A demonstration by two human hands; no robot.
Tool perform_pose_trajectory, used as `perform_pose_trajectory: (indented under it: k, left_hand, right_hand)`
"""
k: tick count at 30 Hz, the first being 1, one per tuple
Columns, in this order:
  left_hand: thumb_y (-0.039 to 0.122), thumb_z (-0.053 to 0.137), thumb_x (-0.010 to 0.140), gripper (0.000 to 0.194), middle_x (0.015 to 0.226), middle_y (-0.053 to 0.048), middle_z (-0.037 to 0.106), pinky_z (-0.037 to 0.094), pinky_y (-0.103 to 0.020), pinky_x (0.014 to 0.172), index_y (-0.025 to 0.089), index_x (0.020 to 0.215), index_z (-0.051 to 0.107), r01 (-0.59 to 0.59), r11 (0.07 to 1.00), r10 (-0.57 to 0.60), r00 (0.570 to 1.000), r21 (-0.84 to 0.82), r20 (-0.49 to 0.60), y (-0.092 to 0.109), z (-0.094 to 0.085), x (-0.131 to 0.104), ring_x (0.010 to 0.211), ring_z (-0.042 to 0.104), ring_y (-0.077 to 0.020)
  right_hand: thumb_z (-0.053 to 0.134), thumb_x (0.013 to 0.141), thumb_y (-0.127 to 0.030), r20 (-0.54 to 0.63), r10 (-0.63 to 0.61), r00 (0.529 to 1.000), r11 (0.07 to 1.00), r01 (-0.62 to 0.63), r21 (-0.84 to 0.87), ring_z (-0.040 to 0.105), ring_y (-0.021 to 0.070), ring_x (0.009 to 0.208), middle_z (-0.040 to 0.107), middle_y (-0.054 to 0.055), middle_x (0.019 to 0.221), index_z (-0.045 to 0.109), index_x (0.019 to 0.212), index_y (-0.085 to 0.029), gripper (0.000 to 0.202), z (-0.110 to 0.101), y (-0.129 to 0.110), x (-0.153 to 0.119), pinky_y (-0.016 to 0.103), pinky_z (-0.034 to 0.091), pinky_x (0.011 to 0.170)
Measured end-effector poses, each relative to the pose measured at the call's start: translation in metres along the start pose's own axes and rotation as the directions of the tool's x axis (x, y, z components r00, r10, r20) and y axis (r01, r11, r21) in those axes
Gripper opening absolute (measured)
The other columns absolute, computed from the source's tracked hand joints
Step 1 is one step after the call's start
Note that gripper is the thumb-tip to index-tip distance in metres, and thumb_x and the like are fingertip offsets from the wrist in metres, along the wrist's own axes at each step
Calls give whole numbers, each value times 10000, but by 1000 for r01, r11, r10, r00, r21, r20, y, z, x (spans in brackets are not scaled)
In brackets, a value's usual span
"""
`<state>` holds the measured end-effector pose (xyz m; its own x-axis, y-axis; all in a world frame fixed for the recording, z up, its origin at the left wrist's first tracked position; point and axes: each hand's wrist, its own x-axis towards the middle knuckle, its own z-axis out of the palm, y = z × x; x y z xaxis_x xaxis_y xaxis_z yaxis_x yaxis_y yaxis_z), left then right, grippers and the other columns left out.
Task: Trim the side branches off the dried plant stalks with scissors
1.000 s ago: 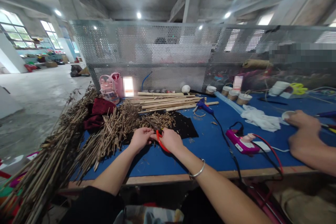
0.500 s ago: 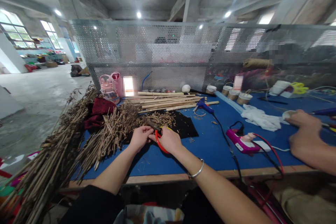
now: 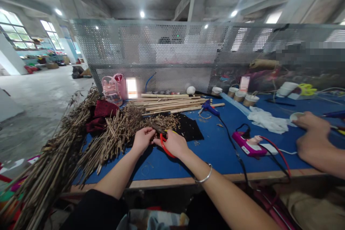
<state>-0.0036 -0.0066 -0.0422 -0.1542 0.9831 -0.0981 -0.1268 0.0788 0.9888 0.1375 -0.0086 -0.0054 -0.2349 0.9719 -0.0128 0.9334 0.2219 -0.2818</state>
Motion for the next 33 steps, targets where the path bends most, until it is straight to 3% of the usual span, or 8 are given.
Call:
perform_pose_trajectory:
  k: [16,22,27,30,33]
  left_hand:
    - [273,603,712,164,514,15,538,379,-138,356,111,697,621,-1,998,0,1000,57,17,4,0,-3,388,438,-42]
    - [345,510,793,204,627,26,545,400,-129,366,158,875,505,10,1000,-10,996,-1,-88,10,2,-5,416,493,-40]
    - [394,408,842,230,605,44,549,349,-111,339,189,945,421,-7,999,5,998,-37,-62,11,1,-5,384,501,-44]
    - [357,410,847,219,511,72,479,277,-108,306,168,947,458,-69,997,68,996,-21,-64,9,0,-3,325,417,-31]
    - [266,449,836,218,533,64,474,314,-122,323,135,1005,492,-77,994,72,995,-74,-65,7,1,-1,363,424,-32]
  right_hand:
    - [378,696,-729,27,-2,1000,1000,2,-2,627,222,723,663,90,793,589,763,-198,576,6,9,5,248,369,544]
    - [400,708,-704,-65,3,998,999,-1,35,625,215,741,666,76,795,568,786,-201,537,4,6,6,236,346,547]
    - [418,727,-665,-80,3,997,997,3,73,620,205,733,662,62,791,562,788,-196,495,2,0,5,231,332,538]
    - [434,743,-629,-73,12,997,995,-5,97,617,200,742,660,57,790,566,796,-197,455,2,-1,5,230,335,549]
    - [438,744,-621,-72,20,997,994,-12,106,614,199,738,656,51,782,560,793,-200,441,2,2,5,232,340,551]
